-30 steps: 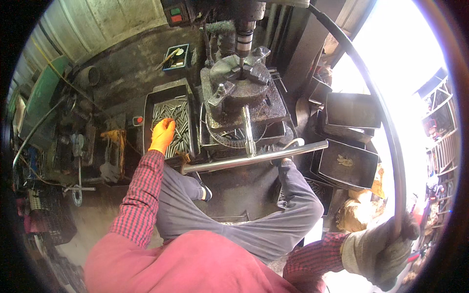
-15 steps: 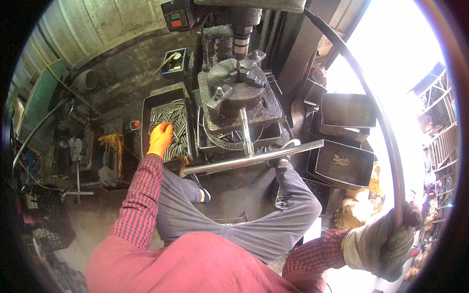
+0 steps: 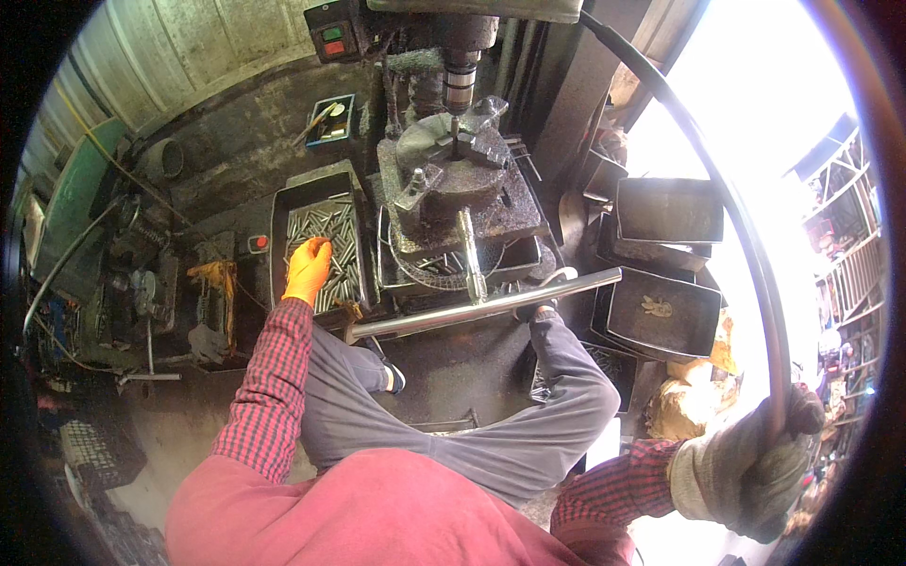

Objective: The person walks through a workshop and sits at a drill press. They repeatedly pick small metal rods from a tray, place them under the drill, operate the machine, and remove the processed rods.

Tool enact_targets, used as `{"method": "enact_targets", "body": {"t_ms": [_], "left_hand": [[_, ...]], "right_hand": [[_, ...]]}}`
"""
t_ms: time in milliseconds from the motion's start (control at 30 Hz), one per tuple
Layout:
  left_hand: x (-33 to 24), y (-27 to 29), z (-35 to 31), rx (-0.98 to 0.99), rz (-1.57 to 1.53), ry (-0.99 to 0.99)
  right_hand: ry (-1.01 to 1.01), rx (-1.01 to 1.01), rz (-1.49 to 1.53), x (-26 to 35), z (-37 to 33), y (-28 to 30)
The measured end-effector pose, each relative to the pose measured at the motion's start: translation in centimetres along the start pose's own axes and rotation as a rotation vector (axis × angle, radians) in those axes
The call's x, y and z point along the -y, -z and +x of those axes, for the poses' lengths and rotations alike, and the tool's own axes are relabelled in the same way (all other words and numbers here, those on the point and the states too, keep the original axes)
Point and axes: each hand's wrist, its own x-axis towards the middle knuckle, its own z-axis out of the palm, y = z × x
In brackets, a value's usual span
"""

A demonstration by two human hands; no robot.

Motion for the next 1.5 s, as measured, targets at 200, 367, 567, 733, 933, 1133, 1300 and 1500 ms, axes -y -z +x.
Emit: {"method": "enact_targets", "body": {"t_ms": [200, 367, 567, 733, 933, 1133, 1300, 1500], "left_hand": [[0.1, -0.1, 0.1, -0.005, -0.027, 0.028], [0.1, -0.1, 0.1, -0.002, -0.058, 0.034], [0.2, -0.1, 0.0, -0.036, -0.035, -0.017], [0.4, -0.1, 0.2, -0.03, -0.004, -0.02], [0.6, -0.2, 0.3, -0.013, -0.034, 0.019], [0.2, 0.0, 0.1, -0.026, -0.016, 0.003], [-0.7, 0.5, -0.5, -0.031, -0.075, 0.012], [-3.1, 2.1, -1.6, -0.059, -0.156, -0.065]], "right_hand": [[-0.054, 0.049, 0.093, 0.1, 1.2, 0.8], [0.018, 0.054, -0.265, 0.7, 1.9, 1.5], [0.034, 0.13, -0.199, 1.4, 3.0, 0.8], [0.538, -0.004, -1.606, 3.3, 0.5, -2.8], [1.027, 0.02, -1.663, 5.2, 1.4, -5.7], [1.236, -0.03, -2.163, 5.9, 3.5, -3.2], [1.4, 0.12, -2.184, 6.0, 6.4, -0.8], [1.336, -0.026, -2.125, 4.9, 5.0, -1.9]]}}
